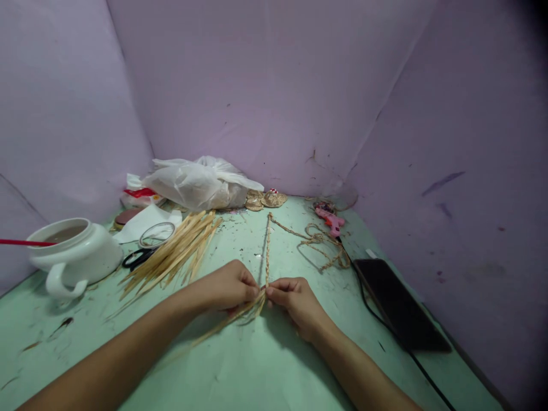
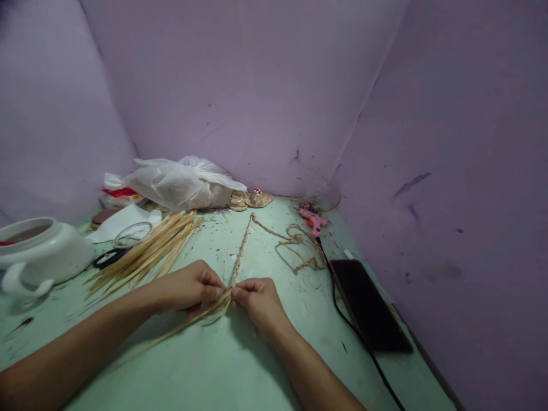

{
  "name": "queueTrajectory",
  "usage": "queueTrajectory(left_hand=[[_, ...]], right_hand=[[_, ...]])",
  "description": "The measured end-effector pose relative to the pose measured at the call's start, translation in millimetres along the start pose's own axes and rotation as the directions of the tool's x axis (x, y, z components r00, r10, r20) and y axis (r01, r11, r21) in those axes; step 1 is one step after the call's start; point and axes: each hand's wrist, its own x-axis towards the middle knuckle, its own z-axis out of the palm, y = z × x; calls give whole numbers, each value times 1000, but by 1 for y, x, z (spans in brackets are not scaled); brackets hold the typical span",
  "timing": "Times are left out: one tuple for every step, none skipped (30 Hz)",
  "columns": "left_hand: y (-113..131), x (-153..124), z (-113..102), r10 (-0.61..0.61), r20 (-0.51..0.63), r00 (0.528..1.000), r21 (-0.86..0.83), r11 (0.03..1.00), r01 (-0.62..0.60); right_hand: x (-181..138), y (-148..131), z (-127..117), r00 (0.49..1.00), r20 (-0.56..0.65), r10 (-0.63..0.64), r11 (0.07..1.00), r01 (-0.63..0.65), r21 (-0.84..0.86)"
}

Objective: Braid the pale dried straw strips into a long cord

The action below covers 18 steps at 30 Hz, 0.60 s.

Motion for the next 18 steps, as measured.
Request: queueTrajectory(left_hand=[[1, -2, -7, -18, -34, 999, 3, 1000, 18], [1, -3, -13, -27, -71, 997, -1, 1000, 27], [1, -4, -18, -28, -94, 995, -10, 1000, 27], [0, -4, -21, -25, -94, 995, -17, 1000, 24], [-2, -4, -22, -19, -76, 997, -20, 1000, 18], [-4, -4, -21, -13, -49, 999, -19, 1000, 12], [-6, -3, -18, -5, -23, 1000, -16, 1000, 5], [-7, -1, -15, 9, -3, 1000, -11, 1000, -9], [-9, 1, -11, 26, 7, 1000, -8, 1000, -26], [-11, 3, -8, 42, 8, 999, -11, 999, -41], [-12, 5, -5, 52, 9, 999, -19, 998, -52], [-14, 7, -4, 47, 12, 999, -38, 998, -46], [-15, 8, -3, 27, 23, 999, -64, 998, -26], [-16, 10, -4, 2, 43, 999, -95, 996, 2], [-18, 10, -6, -22, 74, 997, -120, 992, 31], [-19, 11, -8, -41, 108, 993, -134, 989, 55], [-21, 11, -10, -53, 146, 988, -139, 988, 73], [-23, 11, -11, -57, 185, 981, -137, 987, 83]], right_hand=[[0, -1, -1, 999, 7, 43, 999, -43, 21], [0, -2, -1, 997, 16, 76, 996, -76, 37], [-1, -3, -2, 995, 26, 96, 994, -98, 54], [-1, -4, -2, 994, 32, 108, 992, -110, 69], [-1, -5, -2, 993, 35, 113, 990, -116, 82], [-1, -5, -2, 993, 36, 114, 989, -117, 89], [-1, -6, -2, 993, 36, 112, 989, -115, 90], [-1, -6, -1, 994, 34, 108, 990, -111, 87], [-2, -6, -1, 994, 30, 104, 991, -106, 82], [-2, -6, -1, 995, 26, 100, 992, -102, 78], [-2, -6, 0, 995, 25, 96, 992, -98, 76], [-3, -6, 0, 995, 24, 92, 993, -94, 77], [-3, -6, 0, 995, 28, 91, 993, -93, 78], [-3, -6, 0, 995, 32, 90, 993, -92, 79], [-2, -6, 0, 995, 33, 90, 993, -92, 79], [-2, -6, 0, 995, 33, 91, 992, -94, 81], [-2, -6, 0, 995, 28, 92, 992, -94, 82], [-3, -7, 0, 995, 24, 93, 992, -95, 84]])
